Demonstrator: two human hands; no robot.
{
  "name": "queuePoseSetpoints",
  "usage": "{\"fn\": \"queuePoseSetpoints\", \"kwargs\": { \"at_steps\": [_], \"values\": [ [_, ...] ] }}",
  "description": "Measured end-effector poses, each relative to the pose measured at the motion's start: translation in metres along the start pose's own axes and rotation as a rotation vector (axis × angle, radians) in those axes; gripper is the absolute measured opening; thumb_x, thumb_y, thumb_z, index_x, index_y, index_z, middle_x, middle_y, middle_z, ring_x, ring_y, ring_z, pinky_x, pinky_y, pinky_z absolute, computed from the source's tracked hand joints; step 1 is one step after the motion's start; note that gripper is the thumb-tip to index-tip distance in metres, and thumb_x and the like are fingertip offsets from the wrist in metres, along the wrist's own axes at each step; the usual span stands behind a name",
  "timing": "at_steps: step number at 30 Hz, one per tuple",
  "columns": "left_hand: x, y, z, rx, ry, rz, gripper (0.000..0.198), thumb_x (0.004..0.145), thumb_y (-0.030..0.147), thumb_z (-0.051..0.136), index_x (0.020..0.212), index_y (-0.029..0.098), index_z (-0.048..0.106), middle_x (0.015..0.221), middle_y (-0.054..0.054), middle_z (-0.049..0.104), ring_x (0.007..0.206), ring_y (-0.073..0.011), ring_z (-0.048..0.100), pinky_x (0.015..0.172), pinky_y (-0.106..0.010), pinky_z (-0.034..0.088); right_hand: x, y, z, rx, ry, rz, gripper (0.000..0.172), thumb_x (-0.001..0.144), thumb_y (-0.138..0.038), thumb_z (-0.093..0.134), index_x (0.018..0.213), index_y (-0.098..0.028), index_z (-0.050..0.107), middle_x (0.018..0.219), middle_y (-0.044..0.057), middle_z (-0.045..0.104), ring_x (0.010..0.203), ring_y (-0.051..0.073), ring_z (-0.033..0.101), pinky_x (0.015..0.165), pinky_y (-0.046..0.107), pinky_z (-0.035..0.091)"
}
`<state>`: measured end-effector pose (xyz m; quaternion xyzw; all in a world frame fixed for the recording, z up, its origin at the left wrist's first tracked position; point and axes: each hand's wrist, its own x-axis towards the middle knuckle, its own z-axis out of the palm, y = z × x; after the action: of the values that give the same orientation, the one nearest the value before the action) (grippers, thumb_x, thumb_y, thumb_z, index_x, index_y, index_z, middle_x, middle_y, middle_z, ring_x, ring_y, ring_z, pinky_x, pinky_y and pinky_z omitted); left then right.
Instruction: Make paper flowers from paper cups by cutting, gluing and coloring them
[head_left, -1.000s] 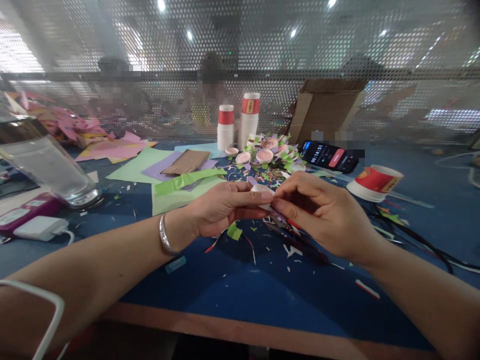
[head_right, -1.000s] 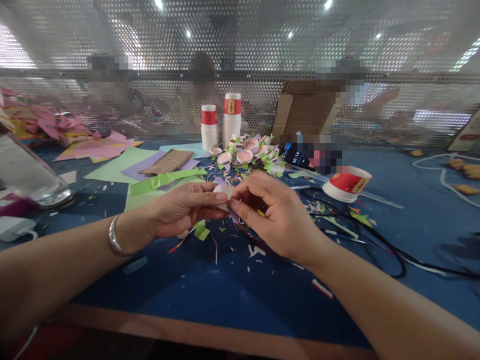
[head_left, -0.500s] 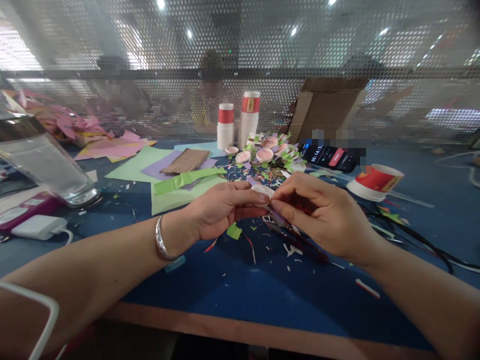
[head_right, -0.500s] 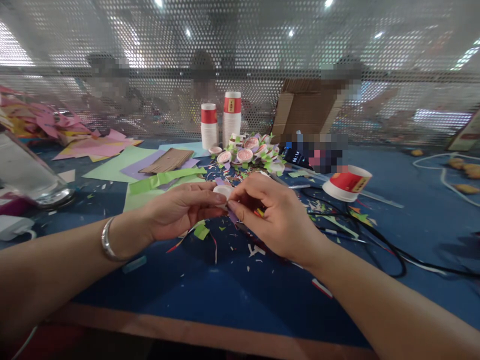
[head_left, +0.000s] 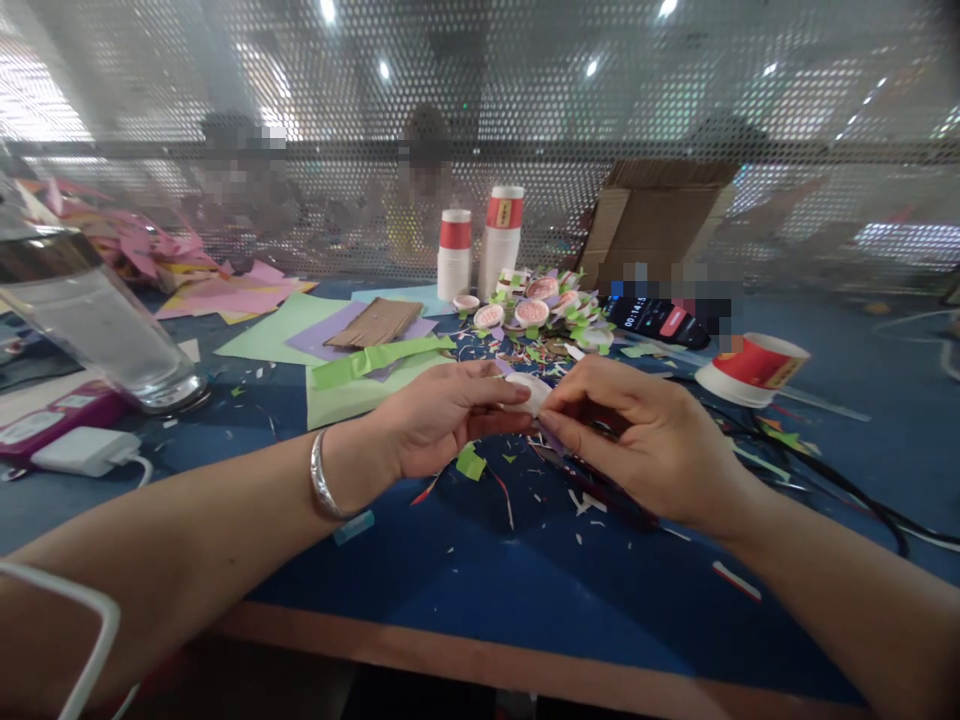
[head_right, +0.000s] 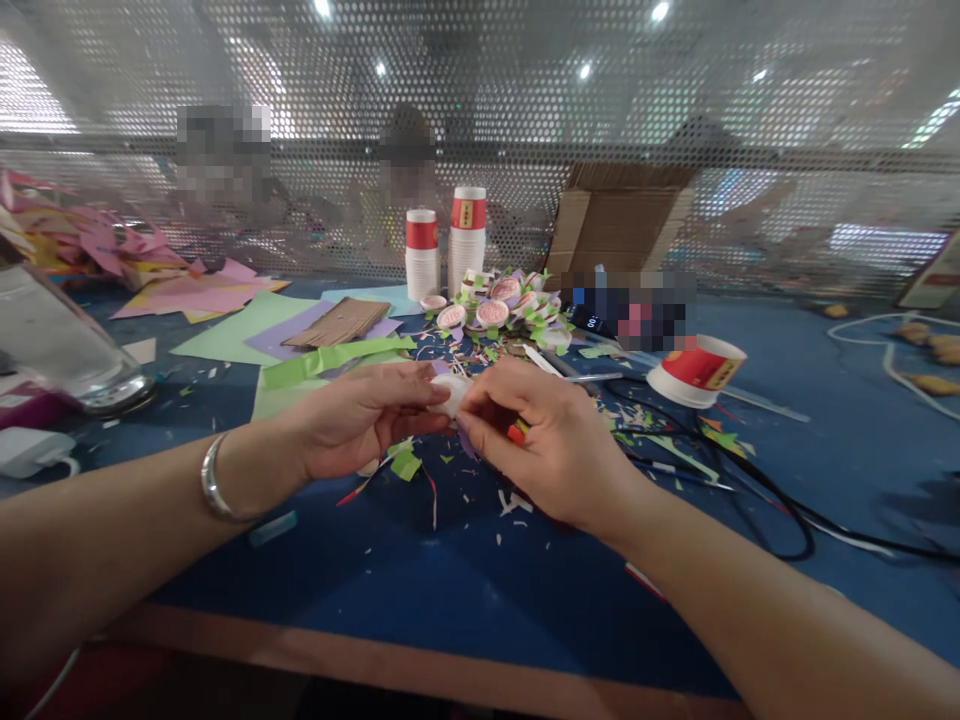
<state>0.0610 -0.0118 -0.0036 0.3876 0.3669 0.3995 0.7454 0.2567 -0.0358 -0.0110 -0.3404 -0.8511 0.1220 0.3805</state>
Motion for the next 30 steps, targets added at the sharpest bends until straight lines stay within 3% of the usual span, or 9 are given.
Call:
{"fn": "queuePoseSetpoints", "kwargs": {
  "at_steps": [4,7,10,15,21,25,30],
  "values": [
    [0.001,-0.005,-0.004,0.111,-0.015,0.109,0.019,0.080,0.000,0.069,0.093,0.012,0.060,0.082,-0.003,0.073,0.070,-0.0099,0.070,0.071,-0.022,0.058,-0.001,0.007,0.003,-0.052,-0.016,-0.055,0.009,0.095,-0.018,0.060,0.089,-0.019,0.066,0.082,0.003,0.062,0.074,0.016,0.059,0.067,0.031,0.048],
    [0.001,-0.008,-0.008,0.315,-0.050,0.262,0.032,0.080,0.013,0.077,0.106,0.015,0.059,0.080,-0.001,0.074,0.072,-0.0121,0.069,0.071,-0.025,0.055,-0.002,0.012,0.003,-0.092,0.028,-0.075,0.006,0.096,-0.020,0.060,0.093,-0.020,0.066,0.087,0.005,0.065,0.080,0.018,0.062,0.072,0.033,0.049],
    [-0.001,-0.010,-0.011,0.621,-0.064,0.414,0.036,0.080,0.022,0.078,0.111,0.015,0.062,0.077,-0.001,0.072,0.071,-0.0131,0.067,0.068,-0.025,0.052,-0.003,0.015,0.002,-0.147,0.116,-0.046,0.003,0.097,-0.021,0.062,0.096,-0.021,0.065,0.088,0.004,0.066,0.082,0.018,0.062,0.075,0.034,0.049],
    [-0.006,-0.012,-0.011,0.909,-0.030,0.639,0.044,0.080,0.017,0.073,0.123,0.016,0.065,0.082,0.000,0.071,0.069,-0.0116,0.064,0.068,-0.024,0.052,-0.003,0.020,0.001,-0.118,0.232,0.069,0.008,0.095,-0.027,0.066,0.100,-0.022,0.063,0.089,0.003,0.064,0.078,0.017,0.063,0.071,0.033,0.050],
    [-0.003,-0.014,-0.016,0.983,-0.068,0.767,0.049,0.083,0.010,0.065,0.130,0.021,0.065,0.096,-0.001,0.074,0.078,-0.0115,0.066,0.072,-0.024,0.054,-0.004,0.020,0.001,-0.086,0.188,0.087,0.016,0.095,-0.028,0.065,0.109,-0.022,0.063,0.096,0.004,0.063,0.080,0.017,0.063,0.071,0.034,0.051],
    [-0.001,-0.014,-0.017,0.975,-0.077,0.826,0.045,0.082,0.004,0.062,0.122,0.022,0.068,0.106,-0.003,0.074,0.088,-0.0130,0.067,0.073,-0.024,0.054,-0.006,0.020,0.000,-0.094,0.172,0.055,0.016,0.094,-0.026,0.067,0.108,-0.022,0.064,0.092,0.003,0.063,0.079,0.016,0.062,0.070,0.032,0.051],
    [-0.006,-0.014,-0.012,0.896,-0.012,0.847,0.018,0.087,0.026,0.072,0.105,0.020,0.072,0.096,-0.003,0.074,0.082,-0.0130,0.065,0.074,-0.023,0.052,-0.006,0.016,-0.003,-0.067,0.129,0.051,0.010,0.094,-0.025,0.067,0.103,-0.022,0.063,0.090,0.002,0.063,0.075,0.014,0.062,0.067,0.029,0.051]
  ]
}}
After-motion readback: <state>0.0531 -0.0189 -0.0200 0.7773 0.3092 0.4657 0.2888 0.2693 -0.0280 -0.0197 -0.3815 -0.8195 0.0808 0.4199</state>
